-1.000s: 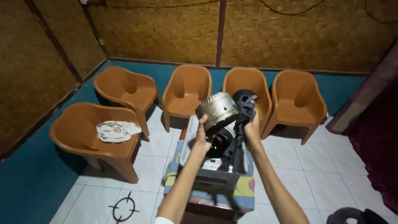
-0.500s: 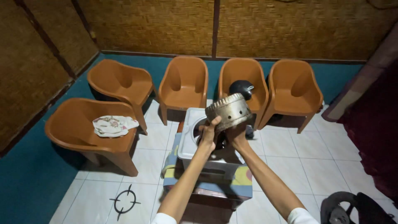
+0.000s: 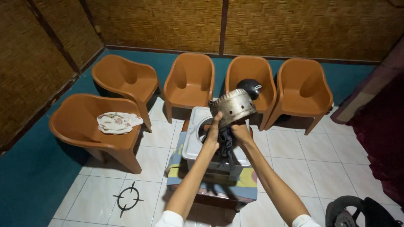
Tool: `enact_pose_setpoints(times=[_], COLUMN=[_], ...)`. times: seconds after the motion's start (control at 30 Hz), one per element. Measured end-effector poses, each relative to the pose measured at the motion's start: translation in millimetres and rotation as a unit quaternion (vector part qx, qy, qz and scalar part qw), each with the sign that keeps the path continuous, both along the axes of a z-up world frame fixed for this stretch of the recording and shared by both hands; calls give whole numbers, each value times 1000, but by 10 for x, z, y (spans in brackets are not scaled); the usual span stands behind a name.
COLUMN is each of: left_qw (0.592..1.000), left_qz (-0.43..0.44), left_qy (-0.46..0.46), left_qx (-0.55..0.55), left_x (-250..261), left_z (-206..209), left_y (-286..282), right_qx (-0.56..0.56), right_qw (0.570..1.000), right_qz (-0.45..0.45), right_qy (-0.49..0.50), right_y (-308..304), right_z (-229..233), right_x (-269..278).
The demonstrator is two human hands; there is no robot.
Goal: Cleaning and reassembling components of a portable gas stove.
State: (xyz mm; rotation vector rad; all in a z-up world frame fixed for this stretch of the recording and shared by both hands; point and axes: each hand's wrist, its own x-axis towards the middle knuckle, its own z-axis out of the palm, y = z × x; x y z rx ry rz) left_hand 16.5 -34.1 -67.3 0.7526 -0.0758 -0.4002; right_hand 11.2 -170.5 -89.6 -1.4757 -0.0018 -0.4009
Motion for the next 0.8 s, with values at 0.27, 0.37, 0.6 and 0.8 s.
enact_pose_setpoints(times=[0.27,0.37,0.6,0.8], left_qw=[987,992,991,991], left_qz=[9,4,-38,-60], left_qy=[-146,-113,-106,15], left_qx=[59,58,74,-117], left_x=[23,-55,-163,-136], left_z=[-48,58,271,253], left_y=[12,4,73,22], right_qx=[-304,-481,-396,-484], right_qw=[946,867,915,866], right_qz=[-99,-118,-77,-66], right_qy=[51,-47,-13,-105], right_y=[-30,-226,171,231], right_z=[282,-242,877,1033], right_x=[-227,77,-460,-535])
